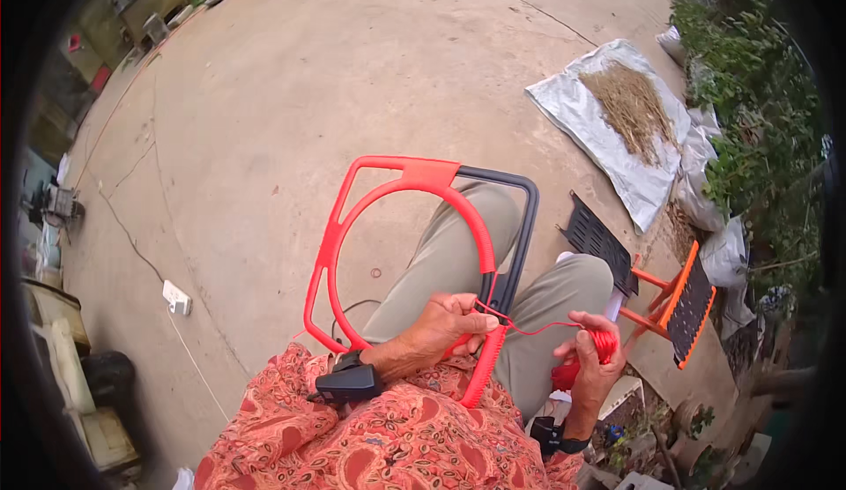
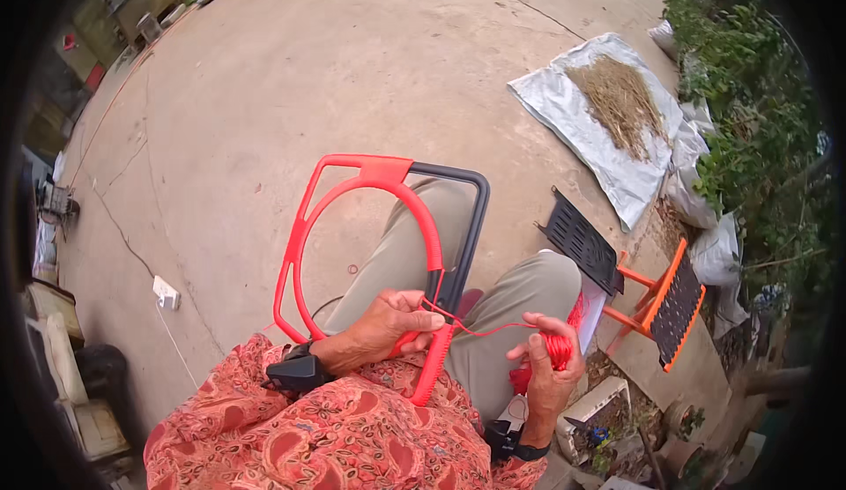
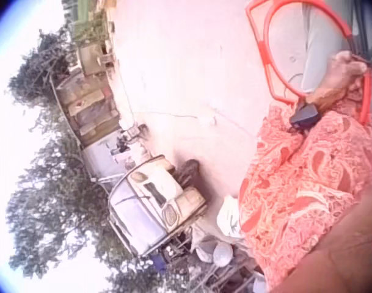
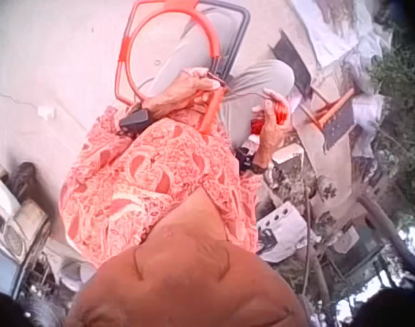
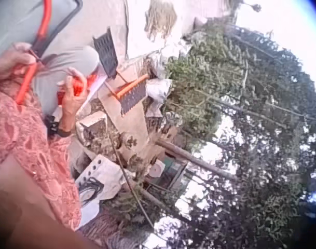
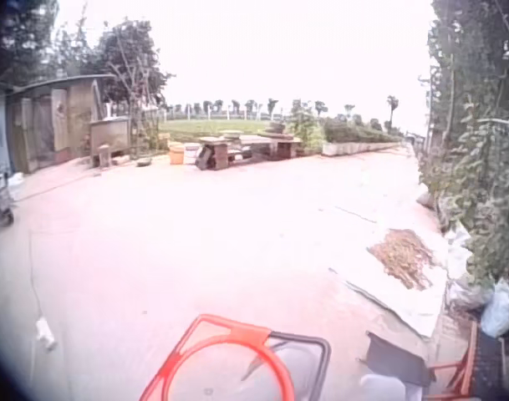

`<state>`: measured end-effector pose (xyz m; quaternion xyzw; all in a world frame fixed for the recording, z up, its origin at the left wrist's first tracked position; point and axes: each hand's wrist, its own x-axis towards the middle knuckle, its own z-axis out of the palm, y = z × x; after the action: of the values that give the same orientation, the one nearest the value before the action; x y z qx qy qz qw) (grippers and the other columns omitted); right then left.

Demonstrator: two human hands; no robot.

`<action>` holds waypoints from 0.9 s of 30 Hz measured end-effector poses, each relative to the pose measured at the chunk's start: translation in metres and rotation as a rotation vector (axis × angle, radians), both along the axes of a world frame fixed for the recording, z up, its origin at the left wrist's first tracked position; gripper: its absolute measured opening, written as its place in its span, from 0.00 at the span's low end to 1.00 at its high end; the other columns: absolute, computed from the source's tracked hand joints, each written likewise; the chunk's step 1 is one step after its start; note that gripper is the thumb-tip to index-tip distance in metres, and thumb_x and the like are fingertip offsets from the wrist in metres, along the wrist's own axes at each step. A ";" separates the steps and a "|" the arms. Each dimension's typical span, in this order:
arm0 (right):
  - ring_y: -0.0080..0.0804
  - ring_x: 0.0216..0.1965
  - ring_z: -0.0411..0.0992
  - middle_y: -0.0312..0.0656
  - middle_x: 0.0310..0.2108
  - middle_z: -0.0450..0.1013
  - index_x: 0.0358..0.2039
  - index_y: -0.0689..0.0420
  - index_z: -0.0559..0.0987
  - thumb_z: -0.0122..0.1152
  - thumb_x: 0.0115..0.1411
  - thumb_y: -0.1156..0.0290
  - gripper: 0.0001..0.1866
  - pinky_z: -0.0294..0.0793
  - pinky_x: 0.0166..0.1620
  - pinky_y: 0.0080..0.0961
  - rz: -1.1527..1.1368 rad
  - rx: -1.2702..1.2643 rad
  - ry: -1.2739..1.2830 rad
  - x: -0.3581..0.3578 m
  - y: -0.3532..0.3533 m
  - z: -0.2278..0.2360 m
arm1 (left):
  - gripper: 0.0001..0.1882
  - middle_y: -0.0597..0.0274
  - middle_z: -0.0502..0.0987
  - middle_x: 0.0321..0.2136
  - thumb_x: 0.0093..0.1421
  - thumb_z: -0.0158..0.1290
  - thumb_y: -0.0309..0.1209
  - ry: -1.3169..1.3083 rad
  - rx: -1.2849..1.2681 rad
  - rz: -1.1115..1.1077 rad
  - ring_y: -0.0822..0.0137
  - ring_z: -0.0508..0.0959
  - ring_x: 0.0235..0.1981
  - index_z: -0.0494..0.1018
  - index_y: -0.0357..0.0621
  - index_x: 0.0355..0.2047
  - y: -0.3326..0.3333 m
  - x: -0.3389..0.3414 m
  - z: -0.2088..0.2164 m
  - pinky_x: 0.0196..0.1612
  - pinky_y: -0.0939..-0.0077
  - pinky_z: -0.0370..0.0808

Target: The recorder is winding a bright red rope around a black and red plastic frame while sitting outdoors.

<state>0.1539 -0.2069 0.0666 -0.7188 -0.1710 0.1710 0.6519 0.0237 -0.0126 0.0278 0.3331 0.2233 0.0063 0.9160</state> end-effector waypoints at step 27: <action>0.22 0.31 0.68 0.34 0.31 0.66 0.33 0.54 0.65 0.48 0.67 0.67 0.07 0.72 0.24 0.17 0.441 0.435 0.837 0.017 0.112 -0.020 | 0.05 0.71 0.73 0.17 0.55 0.55 0.27 -0.197 0.024 0.393 0.82 0.68 0.15 0.75 0.38 0.28 0.005 -0.019 -0.013 0.17 0.85 0.63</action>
<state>0.1709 -0.0952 0.0465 -0.3837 -0.0749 0.5375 0.7472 0.0044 -0.0077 0.0150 0.2920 0.1930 0.2199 0.9106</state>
